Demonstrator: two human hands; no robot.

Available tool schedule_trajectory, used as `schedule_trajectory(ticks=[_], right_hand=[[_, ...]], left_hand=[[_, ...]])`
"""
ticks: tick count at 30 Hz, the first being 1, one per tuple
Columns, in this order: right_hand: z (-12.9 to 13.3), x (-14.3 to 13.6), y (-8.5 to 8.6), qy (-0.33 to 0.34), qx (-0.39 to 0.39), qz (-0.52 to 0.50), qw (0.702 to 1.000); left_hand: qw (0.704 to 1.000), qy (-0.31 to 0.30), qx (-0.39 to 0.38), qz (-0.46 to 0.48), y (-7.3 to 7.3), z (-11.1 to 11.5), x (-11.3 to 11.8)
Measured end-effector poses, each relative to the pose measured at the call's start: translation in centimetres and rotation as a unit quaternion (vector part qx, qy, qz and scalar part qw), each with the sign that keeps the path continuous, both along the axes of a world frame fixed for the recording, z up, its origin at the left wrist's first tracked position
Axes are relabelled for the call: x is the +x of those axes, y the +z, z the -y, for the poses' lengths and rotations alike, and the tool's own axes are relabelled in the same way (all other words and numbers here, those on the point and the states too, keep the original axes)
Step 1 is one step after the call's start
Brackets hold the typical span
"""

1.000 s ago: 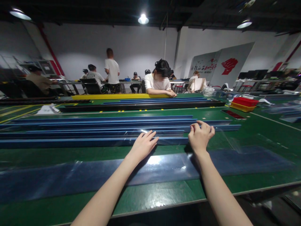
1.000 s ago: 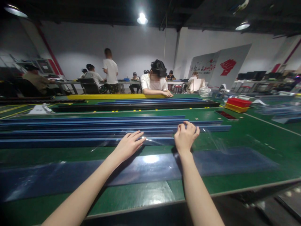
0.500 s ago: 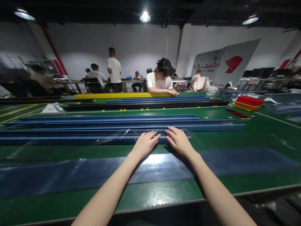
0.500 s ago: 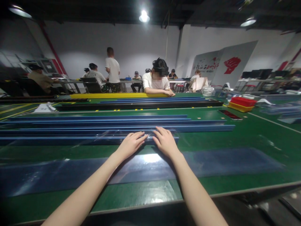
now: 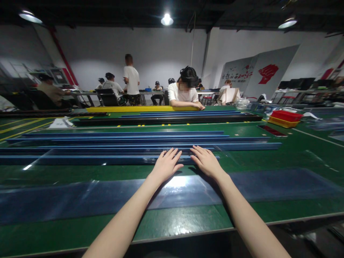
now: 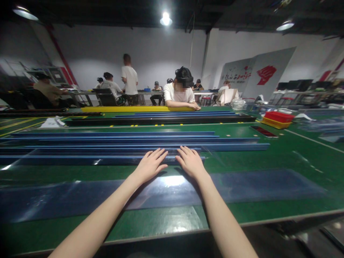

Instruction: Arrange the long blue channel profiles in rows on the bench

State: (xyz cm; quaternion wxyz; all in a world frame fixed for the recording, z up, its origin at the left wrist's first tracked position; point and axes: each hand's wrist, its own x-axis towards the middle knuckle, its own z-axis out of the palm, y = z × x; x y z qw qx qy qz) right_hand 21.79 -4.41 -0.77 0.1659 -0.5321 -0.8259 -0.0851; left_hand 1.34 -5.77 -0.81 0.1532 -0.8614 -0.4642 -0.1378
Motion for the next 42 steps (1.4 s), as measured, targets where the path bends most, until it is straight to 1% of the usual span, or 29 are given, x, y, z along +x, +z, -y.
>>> schedule_trajectory(ticks=[4, 8, 14, 19, 26, 29, 32, 37, 39, 42], right_hand=[[-0.1, 0.8, 0.3, -0.027, 0.005, -0.016, 0.999], [-0.2, 1.6, 0.4, -0.058, 0.004, -0.023, 0.998], [0.0, 1.7, 0.5, -0.062, 0.010, -0.018, 0.998], [0.1, 2.0, 0.5, -0.073, 0.029, -0.019, 0.997], [0.3, 2.6, 1.3, -0.150, 0.054, -0.028, 0.987], [0.5, 2.6, 1.7, -0.180, 0.051, -0.030, 0.982], [0.5, 2.6, 1.9, -0.196, 0.038, -0.015, 0.980], [0.3, 2.5, 1.7, -0.177, 0.031, -0.002, 0.984], [0.3, 2.2, 1.4, -0.150, 0.029, -0.009, 0.988], [0.4, 1.6, 1.0, -0.088, 0.043, -0.028, 0.995]], left_hand=[[1.000, 0.027, -0.006, 0.004, 0.2, 0.1, 0.0], [0.999, 0.032, -0.010, 0.006, 0.3, 0.1, 0.0], [0.999, 0.031, -0.020, 0.012, 0.4, 0.2, 0.0], [0.999, 0.040, -0.027, 0.025, 0.9, 0.3, 0.1], [0.994, 0.097, -0.019, 0.051, 2.0, 0.7, 0.2], [0.991, 0.127, -0.010, 0.051, 2.0, 0.7, 0.2], [0.990, 0.130, 0.006, 0.047, 1.8, 0.7, 0.2], [0.995, 0.073, 0.032, 0.056, 1.4, 0.9, 0.7], [0.997, 0.048, 0.034, 0.058, 1.3, 1.1, 1.1], [0.998, 0.023, 0.026, 0.050, 1.2, 1.6, 1.6]])
